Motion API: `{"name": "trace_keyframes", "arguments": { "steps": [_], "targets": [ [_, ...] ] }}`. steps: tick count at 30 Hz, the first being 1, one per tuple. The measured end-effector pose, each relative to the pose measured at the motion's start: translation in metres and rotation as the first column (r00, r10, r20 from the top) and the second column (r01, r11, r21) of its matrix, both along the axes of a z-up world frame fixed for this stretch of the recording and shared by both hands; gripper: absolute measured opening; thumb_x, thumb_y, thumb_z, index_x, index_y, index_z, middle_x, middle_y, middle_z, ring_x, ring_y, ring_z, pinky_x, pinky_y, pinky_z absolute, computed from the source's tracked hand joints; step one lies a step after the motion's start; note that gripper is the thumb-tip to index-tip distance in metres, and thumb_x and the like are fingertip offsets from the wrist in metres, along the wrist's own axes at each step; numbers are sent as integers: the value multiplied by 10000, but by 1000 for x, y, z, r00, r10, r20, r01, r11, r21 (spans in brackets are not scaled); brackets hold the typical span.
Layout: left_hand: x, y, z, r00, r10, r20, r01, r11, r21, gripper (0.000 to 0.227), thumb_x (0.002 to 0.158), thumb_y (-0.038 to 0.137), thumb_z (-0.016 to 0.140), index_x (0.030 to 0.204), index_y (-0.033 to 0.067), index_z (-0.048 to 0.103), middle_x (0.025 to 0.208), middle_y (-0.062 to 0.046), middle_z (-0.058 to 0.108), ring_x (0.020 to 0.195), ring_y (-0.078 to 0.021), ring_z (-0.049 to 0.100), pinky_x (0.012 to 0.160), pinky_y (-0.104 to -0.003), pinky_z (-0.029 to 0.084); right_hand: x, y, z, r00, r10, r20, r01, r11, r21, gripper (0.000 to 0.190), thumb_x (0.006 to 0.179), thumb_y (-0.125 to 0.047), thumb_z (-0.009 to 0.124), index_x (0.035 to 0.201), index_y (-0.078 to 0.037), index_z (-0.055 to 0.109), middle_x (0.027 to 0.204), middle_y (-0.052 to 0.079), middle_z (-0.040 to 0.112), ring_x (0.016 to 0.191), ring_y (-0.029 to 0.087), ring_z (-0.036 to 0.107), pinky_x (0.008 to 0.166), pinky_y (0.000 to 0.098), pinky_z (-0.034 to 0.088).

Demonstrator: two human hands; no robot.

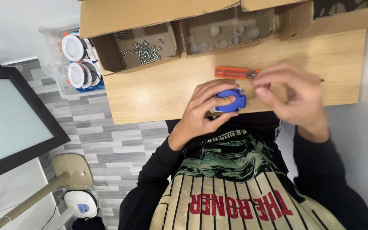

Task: The person assembles a small electrical component by attaching a white plastic housing to a blue base. They use an orange screwdriver to tighten screws into the blue base, securing the parts together. The person handles the components and the screwdriver throughout the process.

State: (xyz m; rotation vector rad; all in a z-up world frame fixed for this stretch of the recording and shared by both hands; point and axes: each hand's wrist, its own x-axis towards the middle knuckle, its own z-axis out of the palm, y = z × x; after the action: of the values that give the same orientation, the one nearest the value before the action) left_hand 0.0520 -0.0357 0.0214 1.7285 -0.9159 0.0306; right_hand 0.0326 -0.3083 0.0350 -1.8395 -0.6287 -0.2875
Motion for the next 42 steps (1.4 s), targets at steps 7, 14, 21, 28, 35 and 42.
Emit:
{"name": "trace_keyframes", "arguments": {
  "steps": [7,14,21,28,35,42],
  "targets": [
    [-7,8,-10,998,-8,55,4,998,68,518,1045,244,908,1452,207,589,1597,-162,551,1488,-392,618,1256,-549,556,73,51,127,986,158,56,-101,828,-552,214,1178,-106,633,1299,31,745,1326,206,718,1247,371,677,1075,470,539],
    [-9,11,-5,1000,-3,7,3,995,95,400,1090,197,833,1436,191,631,1553,-153,572,1430,-358,640,1236,-507,543,124,95,117,903,-86,-421,-314,535,-784,612,1204,-487,309,1495,-45,616,1328,292,678,1123,540,684,951,621,512],
    [-9,11,-6,1000,10,5,-10,996,92,419,1081,195,854,1437,203,635,1536,-137,590,1407,-338,651,1230,-495,545,155,114,111,717,-246,-652,-518,438,-734,574,1129,-400,247,1263,-20,656,1335,289,709,1174,491,676,984,580,505],
    [-9,11,-6,1000,-2,-2,2,995,99,404,1092,200,835,1439,199,630,1536,-143,585,1415,-345,648,1227,-503,546,163,109,86,792,-233,-564,-470,359,-807,702,1145,-446,343,837,67,710,692,195,718,642,357,638,724,488,504],
    [-8,10,-7,1000,-10,-3,10,996,92,402,1101,200,823,1447,191,618,1539,-148,581,1402,-353,649,1211,-499,543,163,111,90,772,-263,-579,-473,371,-799,721,1162,-459,339,872,73,731,736,195,737,681,367,664,728,495,511],
    [-8,10,-10,1000,-11,1,11,995,95,394,1109,206,805,1454,199,613,1542,-146,577,1416,-348,646,1202,-496,545,160,106,82,803,-243,-544,-410,436,-801,675,1165,-470,374,929,42,746,723,174,738,667,358,662,687,488,507]
  ]
}}
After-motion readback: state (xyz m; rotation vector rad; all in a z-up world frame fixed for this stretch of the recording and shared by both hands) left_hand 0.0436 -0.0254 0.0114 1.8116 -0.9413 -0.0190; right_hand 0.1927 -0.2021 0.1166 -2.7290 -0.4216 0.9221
